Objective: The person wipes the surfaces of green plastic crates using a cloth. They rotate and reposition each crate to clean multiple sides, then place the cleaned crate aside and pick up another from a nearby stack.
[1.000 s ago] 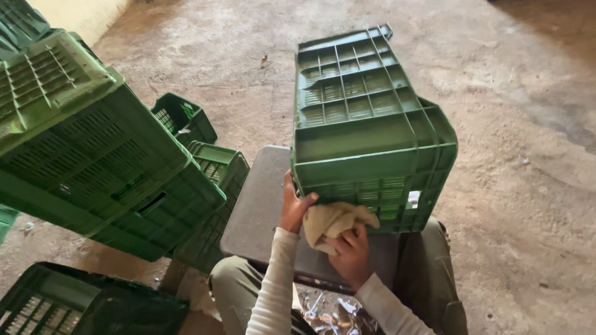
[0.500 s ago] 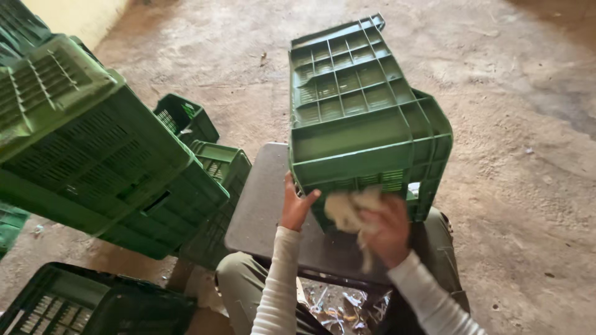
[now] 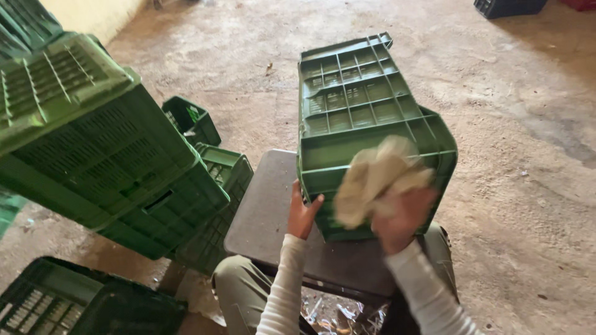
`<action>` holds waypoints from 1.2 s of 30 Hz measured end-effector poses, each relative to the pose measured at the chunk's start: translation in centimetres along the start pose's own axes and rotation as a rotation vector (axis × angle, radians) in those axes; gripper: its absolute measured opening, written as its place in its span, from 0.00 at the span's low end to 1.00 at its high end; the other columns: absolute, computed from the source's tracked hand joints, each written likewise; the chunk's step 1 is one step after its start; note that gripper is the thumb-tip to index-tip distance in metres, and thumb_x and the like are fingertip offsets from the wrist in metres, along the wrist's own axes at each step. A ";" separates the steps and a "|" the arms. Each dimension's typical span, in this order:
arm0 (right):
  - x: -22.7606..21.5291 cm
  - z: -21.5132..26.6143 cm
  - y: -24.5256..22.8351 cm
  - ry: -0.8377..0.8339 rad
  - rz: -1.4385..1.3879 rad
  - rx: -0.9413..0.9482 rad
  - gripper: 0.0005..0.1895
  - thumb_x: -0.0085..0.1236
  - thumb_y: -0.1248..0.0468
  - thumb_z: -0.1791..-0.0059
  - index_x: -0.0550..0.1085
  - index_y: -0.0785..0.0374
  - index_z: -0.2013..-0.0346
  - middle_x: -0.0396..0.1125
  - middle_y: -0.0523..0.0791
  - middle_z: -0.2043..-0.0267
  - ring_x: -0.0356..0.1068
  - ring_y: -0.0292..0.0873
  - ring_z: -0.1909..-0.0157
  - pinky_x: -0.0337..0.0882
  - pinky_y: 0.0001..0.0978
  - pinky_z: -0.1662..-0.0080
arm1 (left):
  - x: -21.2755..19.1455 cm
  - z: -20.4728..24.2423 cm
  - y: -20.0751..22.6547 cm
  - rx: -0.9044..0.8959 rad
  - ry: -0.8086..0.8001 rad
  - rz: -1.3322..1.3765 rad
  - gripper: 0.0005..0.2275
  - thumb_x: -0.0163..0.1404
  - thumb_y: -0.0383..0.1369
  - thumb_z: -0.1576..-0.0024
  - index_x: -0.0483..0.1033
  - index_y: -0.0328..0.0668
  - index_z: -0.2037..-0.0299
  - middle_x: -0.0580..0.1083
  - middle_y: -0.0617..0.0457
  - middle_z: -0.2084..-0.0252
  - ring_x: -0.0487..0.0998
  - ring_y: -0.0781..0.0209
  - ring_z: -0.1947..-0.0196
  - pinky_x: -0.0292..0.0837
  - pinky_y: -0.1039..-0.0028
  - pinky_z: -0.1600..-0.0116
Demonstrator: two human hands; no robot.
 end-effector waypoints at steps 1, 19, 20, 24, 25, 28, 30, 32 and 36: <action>1.5 2.7 0.5 -0.141 -0.094 0.058 0.22 0.71 0.60 0.57 0.73 0.65 0.53 0.69 0.52 0.49 0.67 0.57 0.42 0.65 0.56 0.47 | -0.1 -0.3 -0.1 0.012 0.004 -0.008 0.30 0.58 0.38 0.44 0.61 0.36 0.33 0.71 0.44 0.39 0.73 0.52 0.39 0.67 0.64 0.35; -5.4 11.7 8.8 -0.180 0.149 0.268 0.06 0.62 0.71 0.54 0.77 0.60 0.63 0.71 0.48 0.54 0.64 0.54 0.46 0.66 0.46 0.45 | 0.7 0.0 1.1 -0.109 -0.009 -0.085 0.41 0.68 0.38 0.57 0.59 0.35 0.35 0.72 0.40 0.42 0.77 0.48 0.44 0.74 0.61 0.41; -5.7 9.8 8.6 -0.080 0.164 0.270 0.05 0.61 0.71 0.50 0.79 0.58 0.64 0.73 0.46 0.51 0.62 0.53 0.43 0.65 0.43 0.43 | 0.9 0.0 1.3 -0.086 -0.015 -0.077 0.41 0.68 0.38 0.56 0.59 0.34 0.35 0.71 0.39 0.41 0.76 0.48 0.43 0.74 0.61 0.41; -6.7 -1.3 8.9 0.273 -0.057 0.096 0.17 0.57 0.72 0.41 0.71 0.56 0.74 0.63 0.42 0.64 0.59 0.41 0.49 0.63 0.38 0.41 | 1.6 1.0 1.0 -0.065 -0.014 -0.057 0.39 0.68 0.38 0.55 0.59 0.34 0.35 0.71 0.39 0.39 0.76 0.47 0.42 0.73 0.60 0.39; -5.6 -4.5 8.8 0.303 -0.077 0.037 0.13 0.58 0.72 0.43 0.71 0.58 0.71 0.62 0.44 0.62 0.61 0.42 0.49 0.64 0.37 0.42 | 1.5 0.4 1.0 -0.054 -0.003 -0.061 0.39 0.68 0.38 0.54 0.59 0.34 0.35 0.71 0.39 0.39 0.76 0.48 0.41 0.74 0.61 0.39; -4.5 -12.1 7.4 0.376 -0.129 -0.144 0.06 0.62 0.72 0.47 0.71 0.62 0.62 0.59 0.51 0.57 0.64 0.45 0.50 0.69 0.36 0.48 | 1.3 0.5 0.4 -0.094 0.015 -0.104 0.37 0.68 0.37 0.55 0.60 0.36 0.37 0.70 0.41 0.41 0.76 0.49 0.44 0.74 0.61 0.42; -4.2 -14.1 5.5 0.233 -0.201 -0.051 0.07 0.56 0.73 0.48 0.72 0.62 0.57 0.61 0.50 0.52 0.65 0.44 0.47 0.71 0.35 0.44 | 1.3 0.6 0.2 -0.057 0.015 -0.015 0.35 0.67 0.36 0.53 0.61 0.37 0.38 0.71 0.43 0.44 0.76 0.51 0.45 0.74 0.61 0.42; -3.0 -15.7 3.5 0.090 -0.208 -0.050 0.10 0.55 0.73 0.48 0.73 0.63 0.53 0.64 0.49 0.48 0.66 0.45 0.44 0.71 0.36 0.41 | 0.7 0.4 -0.1 -0.029 0.034 0.016 0.32 0.66 0.35 0.51 0.63 0.37 0.40 0.72 0.44 0.46 0.76 0.51 0.45 0.73 0.62 0.41; -1.0 -14.6 1.1 -0.149 -0.034 -0.143 0.15 0.70 0.65 0.55 0.78 0.62 0.55 0.70 0.47 0.51 0.68 0.49 0.45 0.66 0.46 0.44 | -0.3 1.0 -0.2 -0.022 0.046 0.020 0.29 0.65 0.34 0.50 0.64 0.36 0.41 0.73 0.45 0.47 0.76 0.52 0.45 0.72 0.62 0.40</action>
Point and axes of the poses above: each hand's wrist, its own z-axis away from the middle knuckle, its own x-axis out of the palm, y = z × x, the point moved 4 cm from there along -z, towards the middle knuckle
